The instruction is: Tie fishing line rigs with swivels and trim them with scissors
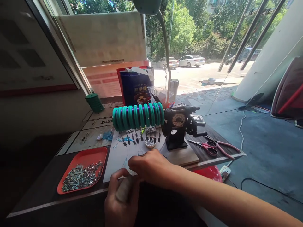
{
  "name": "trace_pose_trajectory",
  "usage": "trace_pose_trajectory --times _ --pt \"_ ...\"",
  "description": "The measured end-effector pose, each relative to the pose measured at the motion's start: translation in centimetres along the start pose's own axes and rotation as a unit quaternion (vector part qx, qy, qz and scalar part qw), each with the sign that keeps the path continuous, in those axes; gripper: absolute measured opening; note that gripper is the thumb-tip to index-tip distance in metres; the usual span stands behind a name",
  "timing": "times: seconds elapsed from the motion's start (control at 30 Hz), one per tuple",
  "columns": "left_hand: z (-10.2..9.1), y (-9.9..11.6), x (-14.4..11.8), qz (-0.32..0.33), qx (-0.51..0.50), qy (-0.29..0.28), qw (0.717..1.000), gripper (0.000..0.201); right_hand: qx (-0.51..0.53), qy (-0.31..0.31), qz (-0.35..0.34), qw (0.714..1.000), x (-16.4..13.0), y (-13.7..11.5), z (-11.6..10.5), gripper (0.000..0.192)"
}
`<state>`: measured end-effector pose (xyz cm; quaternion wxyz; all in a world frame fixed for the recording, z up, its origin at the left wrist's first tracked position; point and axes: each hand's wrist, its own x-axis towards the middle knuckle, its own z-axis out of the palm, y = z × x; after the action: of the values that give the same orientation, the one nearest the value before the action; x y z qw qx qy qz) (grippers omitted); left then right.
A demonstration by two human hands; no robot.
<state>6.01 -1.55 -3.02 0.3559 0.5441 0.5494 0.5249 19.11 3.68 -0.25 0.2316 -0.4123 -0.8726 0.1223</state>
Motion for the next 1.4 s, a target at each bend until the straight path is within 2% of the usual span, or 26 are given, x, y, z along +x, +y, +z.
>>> trace_pose_trajectory --times 0.07,0.17,0.23,0.33,0.4,0.43,0.5,0.57,0.6,0.63,0.73,0.87,0.97,1.03,1.1,1.17,1.23,1.33,1.4 --pt "0.1 -0.5 -0.1 0.06 0.01 0.018 0.998 0.018 0.017 -0.012 0.031 0.999 0.5 -0.3 -0.7 0.012" --pt "0.0 -1.3 -0.1 0.145 0.028 0.006 0.989 0.026 0.059 -0.053 0.049 0.996 1.5 -0.4 -1.8 0.011" --pt "-0.2 -1.7 0.0 0.166 0.031 -0.003 0.986 0.027 0.085 -0.09 0.046 0.991 2.2 -0.3 -2.3 0.009" --pt "-0.5 -1.3 0.3 0.148 0.013 -0.018 0.989 0.024 0.089 -0.112 0.049 0.988 2.6 -0.3 -2.5 0.008" --pt "-0.6 -0.5 0.6 0.106 0.006 -0.071 0.992 0.011 0.069 -0.094 0.068 0.991 1.9 -0.4 -2.4 0.007" --pt "-0.7 -0.1 0.9 0.064 0.0 -0.107 0.992 0.006 0.051 -0.07 0.073 0.994 1.2 -0.5 -2.2 0.007" --pt "-0.9 0.4 1.4 -0.05 -0.034 -0.182 0.981 0.012 -0.004 0.018 0.05 0.999 -0.9 -0.7 -1.8 0.013" --pt "-1.1 0.5 1.9 -0.169 -0.106 -0.241 0.95 0.014 -0.081 0.154 -0.029 0.984 -3.5 -0.8 -1.1 0.019" --pt "-1.1 0.3 2.1 -0.219 -0.148 -0.264 0.928 0.014 -0.103 0.195 -0.067 0.973 -4.7 -0.8 -0.6 0.019" --pt "-1.1 0.1 2.2 -0.258 -0.189 -0.281 0.905 0.012 -0.115 0.206 -0.102 0.966 -5.8 -0.8 -0.2 0.018" --pt "-1.0 -0.5 2.2 -0.34 -0.281 -0.297 0.847 0.01 -0.138 0.184 -0.176 0.957 -7.5 -0.9 1.2 0.017" --pt "-0.9 -0.4 2.1 -0.368 -0.326 -0.299 0.818 0.011 -0.15 0.227 -0.187 0.944 -7.0 -1.3 2.4 0.016" --pt "-0.9 -0.3 2.0 -0.379 -0.325 -0.289 0.817 0.013 -0.09 0.278 -0.144 0.946 -6.5 -1.5 3.5 0.021" --pt "-0.9 -0.3 1.9 -0.388 -0.321 -0.278 0.818 0.013 0.031 0.289 -0.045 0.956 -6.7 -1.5 4.2 0.023" --pt "-0.9 -0.3 1.8 -0.402 -0.317 -0.278 0.813 0.016 0.186 0.244 0.075 0.949 -7.0 -1.4 4.6 0.022" --pt "-0.9 -0.2 1.7 -0.405 -0.308 -0.288 0.812 0.017 0.318 0.162 0.152 0.922 -7.4 -1.2 4.6 0.02" --pt "-0.8 -0.2 1.8 -0.371 -0.272 -0.308 0.833 0.016 0.41 0.107 0.181 0.887 -7.7 -1.0 4.4 0.022" --pt "-0.6 0.0 1.9 -0.268 -0.162 -0.316 0.896 0.017 0.492 0.077 0.201 0.844 -8.3 -1.0 4.1 0.028" --pt "-0.5 0.1 1.8 -0.206 -0.102 -0.305 0.924 0.018 0.499 0.083 0.197 0.84 -8.6 -1.2 3.9 0.029"
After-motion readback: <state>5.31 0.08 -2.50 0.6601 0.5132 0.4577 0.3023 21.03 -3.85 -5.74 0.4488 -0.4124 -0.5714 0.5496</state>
